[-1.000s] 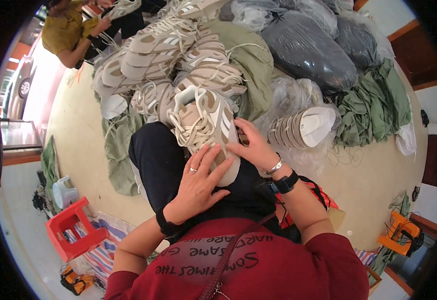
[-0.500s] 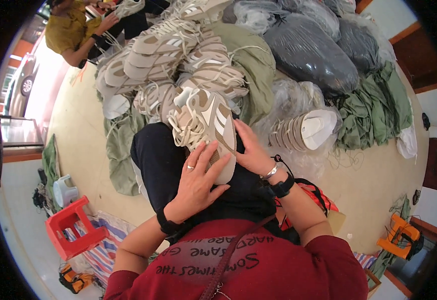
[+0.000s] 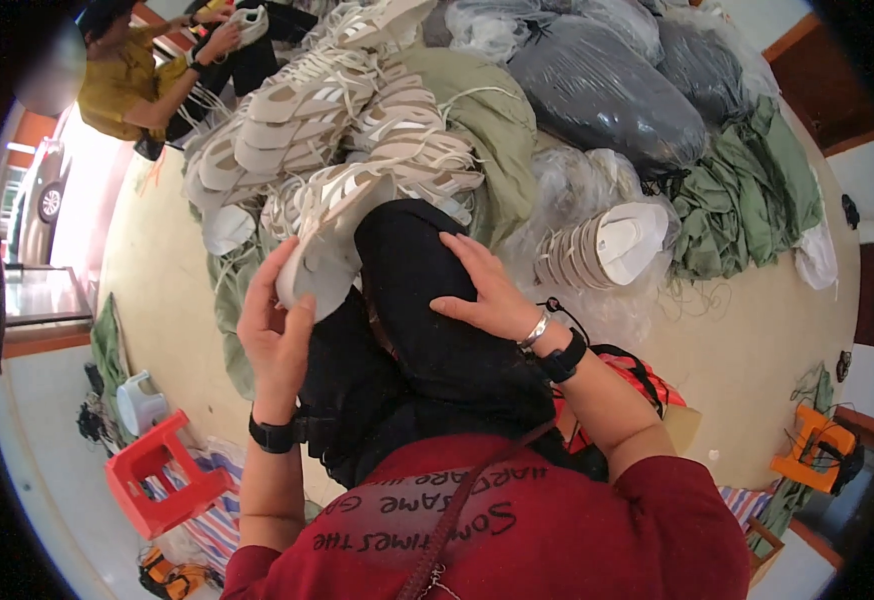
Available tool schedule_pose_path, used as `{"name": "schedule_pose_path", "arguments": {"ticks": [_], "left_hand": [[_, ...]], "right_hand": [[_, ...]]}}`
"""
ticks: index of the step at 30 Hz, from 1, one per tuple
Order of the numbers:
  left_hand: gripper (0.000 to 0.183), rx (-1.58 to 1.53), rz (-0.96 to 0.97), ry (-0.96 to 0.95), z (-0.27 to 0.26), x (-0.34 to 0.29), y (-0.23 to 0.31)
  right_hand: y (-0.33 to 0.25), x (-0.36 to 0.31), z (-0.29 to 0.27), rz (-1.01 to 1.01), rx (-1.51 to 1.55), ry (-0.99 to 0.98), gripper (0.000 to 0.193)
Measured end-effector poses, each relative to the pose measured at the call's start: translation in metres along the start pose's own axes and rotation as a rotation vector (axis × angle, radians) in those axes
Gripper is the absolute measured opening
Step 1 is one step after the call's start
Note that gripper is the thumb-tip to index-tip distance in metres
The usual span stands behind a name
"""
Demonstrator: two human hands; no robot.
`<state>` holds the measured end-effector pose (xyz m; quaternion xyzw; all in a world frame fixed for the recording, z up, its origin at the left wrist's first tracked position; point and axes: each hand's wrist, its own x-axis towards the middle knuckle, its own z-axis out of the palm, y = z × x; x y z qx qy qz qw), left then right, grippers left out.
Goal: Lacing shoelaces into multiple pairs of athletic shoes in a shoe manufacturing facility.
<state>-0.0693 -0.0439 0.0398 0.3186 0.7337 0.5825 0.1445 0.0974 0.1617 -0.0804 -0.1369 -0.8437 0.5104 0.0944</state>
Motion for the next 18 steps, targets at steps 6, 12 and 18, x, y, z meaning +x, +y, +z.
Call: {"name": "schedule_pose_path", "arguments": {"ticks": [6, 12, 18], "left_hand": [[0.054, 0.0, 0.003, -0.024, 0.001, 0.008, -0.002], [0.041, 0.395, 0.346, -0.088, 0.004, -0.009, -0.004], [0.028, 0.202, 0.222, 0.35, -0.024, 0.005, -0.01]], "right_hand": [[0.003, -0.003, -0.003, 0.017, -0.001, 0.043, 0.087], [0.001, 0.009, -0.006, -0.007, 0.225, 0.052, 0.067], [-0.009, 0.003, -0.024, 0.155, 0.28, 0.174, 0.064]]}}
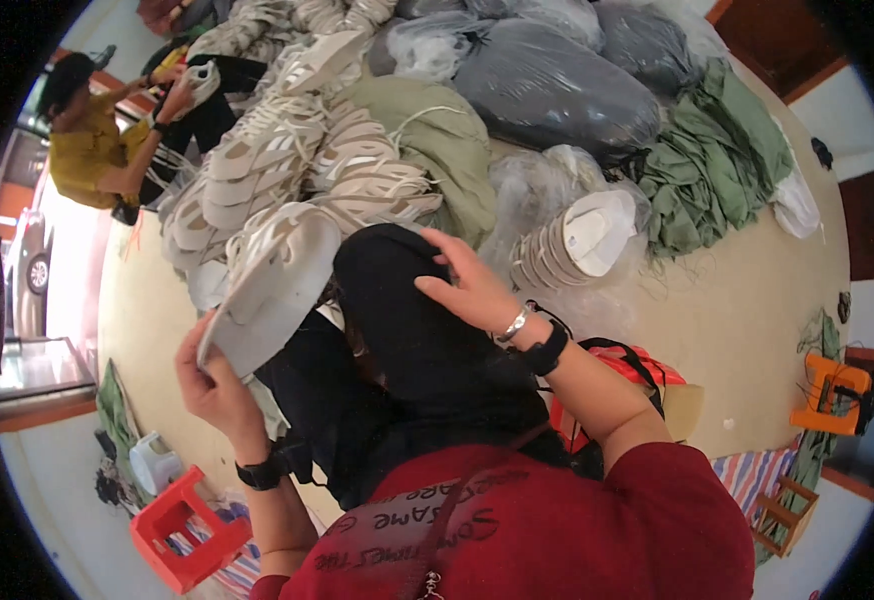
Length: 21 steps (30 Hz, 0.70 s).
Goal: Lacing shoelaces into multiple pairs of athletic shoes in a shoe manufacturing facility.
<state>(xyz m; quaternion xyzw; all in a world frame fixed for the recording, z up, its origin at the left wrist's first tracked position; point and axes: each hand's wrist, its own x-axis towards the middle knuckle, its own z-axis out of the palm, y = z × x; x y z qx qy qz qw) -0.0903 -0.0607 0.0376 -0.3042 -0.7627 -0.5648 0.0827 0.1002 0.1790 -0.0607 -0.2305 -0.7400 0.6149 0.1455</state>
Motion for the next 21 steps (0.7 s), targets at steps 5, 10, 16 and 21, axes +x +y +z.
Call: {"name": "schedule_pose_path", "arguments": {"ticks": [5, 10, 16, 21], "left_hand": [[0.026, -0.398, -0.282, 0.374, -0.048, 0.018, -0.007], [0.026, -0.612, -0.473, 0.348, -0.071, 0.015, 0.003], [0.04, -0.736, -0.69, 0.072, -0.087, 0.002, -0.025], [0.038, -0.762, -0.768, -0.074, -0.08, -0.001, -0.017]], "right_hand": [[-0.017, 0.0, -0.002, -0.114, -0.037, 0.124, 0.066], [-0.063, -0.013, 0.006, -0.376, -0.09, 0.176, 0.069], [-0.102, -0.024, 0.002, -0.899, -0.594, 0.001, 0.05], [-0.122, -0.028, -0.005, -1.028, -0.716, -0.305, 0.005]]}}
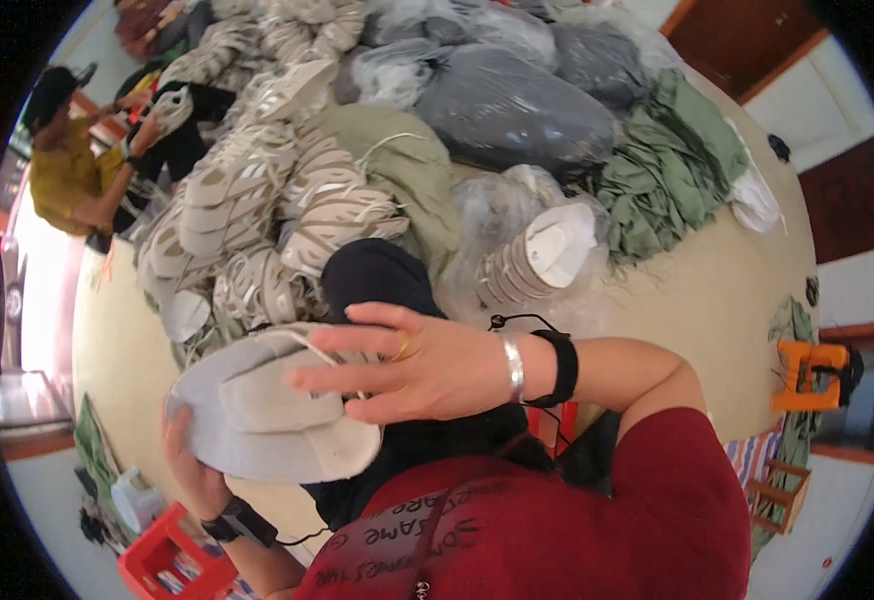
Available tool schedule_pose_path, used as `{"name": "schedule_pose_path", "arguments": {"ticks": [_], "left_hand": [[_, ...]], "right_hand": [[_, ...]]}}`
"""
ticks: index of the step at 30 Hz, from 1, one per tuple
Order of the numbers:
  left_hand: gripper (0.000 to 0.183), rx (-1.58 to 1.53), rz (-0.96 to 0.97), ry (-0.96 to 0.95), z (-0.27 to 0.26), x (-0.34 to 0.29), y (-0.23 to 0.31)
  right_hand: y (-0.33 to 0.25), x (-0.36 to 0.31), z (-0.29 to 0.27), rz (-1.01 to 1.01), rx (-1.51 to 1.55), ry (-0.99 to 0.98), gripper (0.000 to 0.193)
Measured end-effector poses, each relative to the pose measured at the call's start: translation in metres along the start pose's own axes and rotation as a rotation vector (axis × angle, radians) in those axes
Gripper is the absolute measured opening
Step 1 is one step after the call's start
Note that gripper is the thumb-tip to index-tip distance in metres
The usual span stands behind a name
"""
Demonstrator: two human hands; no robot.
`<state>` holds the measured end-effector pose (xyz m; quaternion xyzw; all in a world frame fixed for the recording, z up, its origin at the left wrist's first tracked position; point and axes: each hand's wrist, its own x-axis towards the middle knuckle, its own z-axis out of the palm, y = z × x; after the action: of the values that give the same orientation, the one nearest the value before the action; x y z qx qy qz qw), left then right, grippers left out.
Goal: Lacing shoelaces into multiple pairs of athletic shoes in a shoe manufacturing facility.
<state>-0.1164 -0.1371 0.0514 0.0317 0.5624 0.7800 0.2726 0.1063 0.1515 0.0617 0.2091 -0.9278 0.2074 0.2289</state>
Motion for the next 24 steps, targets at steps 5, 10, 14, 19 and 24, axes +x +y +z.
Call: {"name": "schedule_pose_path", "arguments": {"ticks": [5, 10, 14, 19, 24], "left_hand": [[0.053, -0.021, -0.035, -0.094, 0.025, -0.006, -0.004], [0.063, 0.214, 0.168, -0.145, 0.026, 0.004, -0.007], [0.054, 0.249, 0.14, -0.062, 0.019, 0.005, -0.01], [0.048, 0.284, 0.116, -0.052, 0.025, 0.01, -0.012], [0.045, 0.346, 0.109, -0.033, 0.03, 0.007, -0.014]], "right_hand": [[-0.007, -0.003, 0.0, -0.074, 0.078, -0.111, 0.009], [0.018, -0.027, -0.035, 0.23, 0.115, 0.132, 0.019], [0.056, -0.088, -0.092, 0.502, -0.549, 0.314, 0.024], [0.103, -0.195, -0.161, 0.759, -1.0, 0.557, 0.022], [0.139, -0.281, -0.126, 0.991, -1.283, 0.471, 0.021]]}}
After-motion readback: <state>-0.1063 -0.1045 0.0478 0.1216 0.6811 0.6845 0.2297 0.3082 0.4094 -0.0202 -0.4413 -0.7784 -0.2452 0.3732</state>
